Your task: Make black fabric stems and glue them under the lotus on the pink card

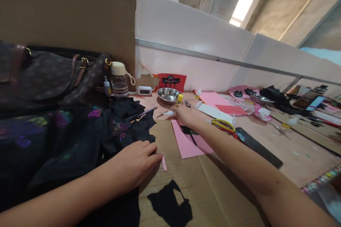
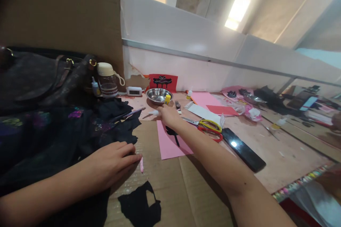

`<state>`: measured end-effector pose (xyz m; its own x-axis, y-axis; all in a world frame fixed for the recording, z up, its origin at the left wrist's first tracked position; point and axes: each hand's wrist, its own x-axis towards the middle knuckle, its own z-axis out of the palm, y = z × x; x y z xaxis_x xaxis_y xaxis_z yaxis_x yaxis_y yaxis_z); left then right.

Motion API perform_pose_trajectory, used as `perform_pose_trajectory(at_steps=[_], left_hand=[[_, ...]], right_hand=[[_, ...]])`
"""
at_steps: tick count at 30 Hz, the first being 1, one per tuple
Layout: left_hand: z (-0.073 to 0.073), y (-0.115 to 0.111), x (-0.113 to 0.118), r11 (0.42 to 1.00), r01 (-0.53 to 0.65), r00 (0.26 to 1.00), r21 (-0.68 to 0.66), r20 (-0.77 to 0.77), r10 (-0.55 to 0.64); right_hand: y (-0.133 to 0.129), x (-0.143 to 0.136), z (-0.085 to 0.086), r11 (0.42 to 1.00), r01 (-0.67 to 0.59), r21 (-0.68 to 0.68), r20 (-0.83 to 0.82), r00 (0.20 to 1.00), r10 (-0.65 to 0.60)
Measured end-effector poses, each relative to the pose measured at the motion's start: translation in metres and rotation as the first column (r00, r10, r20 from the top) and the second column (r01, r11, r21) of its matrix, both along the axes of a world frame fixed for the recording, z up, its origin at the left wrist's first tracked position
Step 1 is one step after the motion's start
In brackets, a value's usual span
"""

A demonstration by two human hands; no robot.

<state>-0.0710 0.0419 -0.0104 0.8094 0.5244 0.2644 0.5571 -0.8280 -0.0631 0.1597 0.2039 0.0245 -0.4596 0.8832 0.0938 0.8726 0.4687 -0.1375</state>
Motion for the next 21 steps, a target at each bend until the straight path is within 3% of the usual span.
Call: perform_pose_trajectory(at_steps=[5, 9, 11, 13, 16, 19, 21], left_hand=[[0.002, 0.0, -0.001, 1.0, 0.014, 1.0, 0.015, 0.002, -0.014], [0.007, 0.0, -0.001, 0.998, 0.034, 0.999, 0.046, -0.005, -0.034], [0.008, 0.0, -0.001, 0.997, 0.04, 0.999, 0.061, 0.017, -0.041], [0.007, 0.001, -0.002, 0.997, 0.041, 0.998, 0.062, 0.045, -0.044], [0.005, 0.002, -0.002, 0.997, 0.041, 0.997, 0.058, 0.058, -0.044], [0.005, 0.002, -0.002, 0.997, 0.045, 0.997, 0.068, 0.053, -0.048], [0.005, 0.002, -0.001, 0.996, 0.048, 0.997, 0.069, 0.052, -0.052]], right_hand=[[-0.005, 0.006, 0.013, 0.999, -0.039, -0.028, 0.075, 0.996, 0.041], [-0.009, 0.005, 0.015, 0.998, -0.063, 0.013, 0.002, 0.998, 0.063], [-0.024, 0.008, 0.018, 0.996, -0.072, 0.052, -0.053, 0.996, 0.075], [-0.054, 0.015, 0.024, 0.993, -0.111, 0.049, -0.09, 0.989, 0.115], [-0.118, 0.028, 0.034, 0.961, -0.268, -0.062, -0.124, 0.958, 0.259], [-0.178, 0.037, 0.036, 0.875, -0.442, -0.197, -0.208, 0.891, 0.404], [-0.203, 0.039, 0.03, 0.811, -0.529, -0.249, -0.214, 0.847, 0.487]])
